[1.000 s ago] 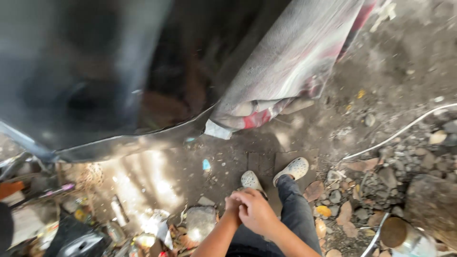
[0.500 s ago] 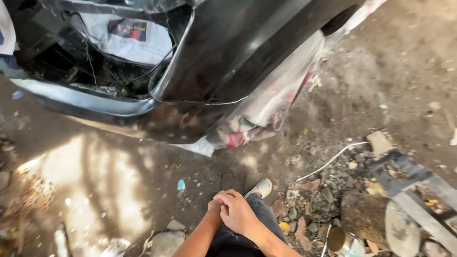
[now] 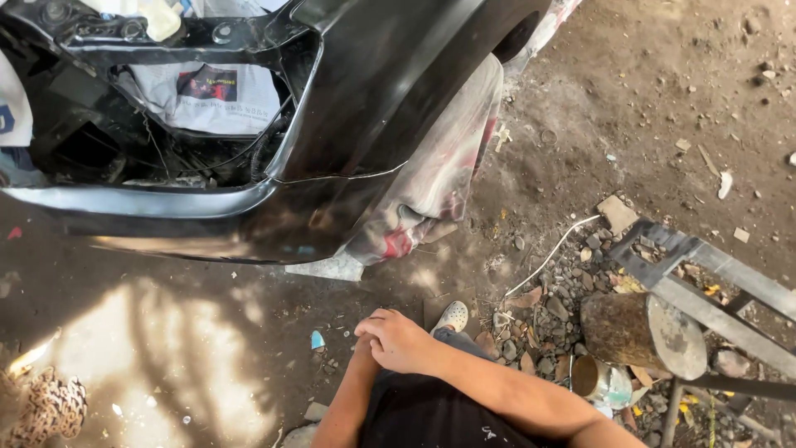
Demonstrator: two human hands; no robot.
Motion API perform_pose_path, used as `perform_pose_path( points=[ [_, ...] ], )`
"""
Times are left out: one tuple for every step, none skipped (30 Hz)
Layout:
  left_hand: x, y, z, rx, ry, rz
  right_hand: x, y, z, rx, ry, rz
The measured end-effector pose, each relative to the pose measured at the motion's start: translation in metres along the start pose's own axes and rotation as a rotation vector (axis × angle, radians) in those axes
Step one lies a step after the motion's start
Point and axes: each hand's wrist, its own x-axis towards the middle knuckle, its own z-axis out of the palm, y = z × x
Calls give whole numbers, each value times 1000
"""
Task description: The person applies masking tape to secure sheets of newspaper over the front bumper, grille, and headlight areas of a black car. They move around the front of the vehicle to cover various sections, smoothing the tape down with their hands.
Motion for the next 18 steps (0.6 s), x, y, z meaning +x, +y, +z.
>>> perform_pose_path(
  points=[
    [1,3,-10,9,1,5,3,-5,-1,-15,-33,14],
    [15,19,-7,13,2,10,4,-10,-2,-32,-70,30],
    [11,21,-9,17,3,16,3,-12,0,-33,-61,37],
    [10,23,-12,23,7,23,5,-13,2,-48,-76,38],
    [10,24,-15,29,10,30,7,-13,4,-63,-90,38],
    [8,23,-19,37,13,37,10,-8,8,-65,-78,43],
    [5,23,-22,44,15,45,13,-2,11,-69,-72,11],
    [0,25,-25,51,15,48,13,1,15,-69,-67,-20],
    [-6,26,-27,58,15,52,13,-1,16,-67,-57,-15],
    [-11,26,-29,63,16,54,14,-2,17,-67,-67,-20],
    [-15,27,-31,68,16,57,15,-3,18,-67,-78,-25],
    [-17,24,-30,76,23,63,15,-3,19,-71,-68,-24],
    [-18,22,-30,83,30,69,14,-3,21,-65,-68,-15],
    [-18,19,-29,91,38,74,15,-2,22,-59,-69,-8],
    [-17,10,-24,99,46,79,15,1,22,-62,-60,-8],
    [-16,3,-21,108,56,83,15,2,23,-56,-52,-20],
    [-15,-5,-18,118,65,88,16,4,24,-50,-44,-31],
    [-12,-14,-15,126,74,92,16,5,24,-53,-36,-33]
  ],
)
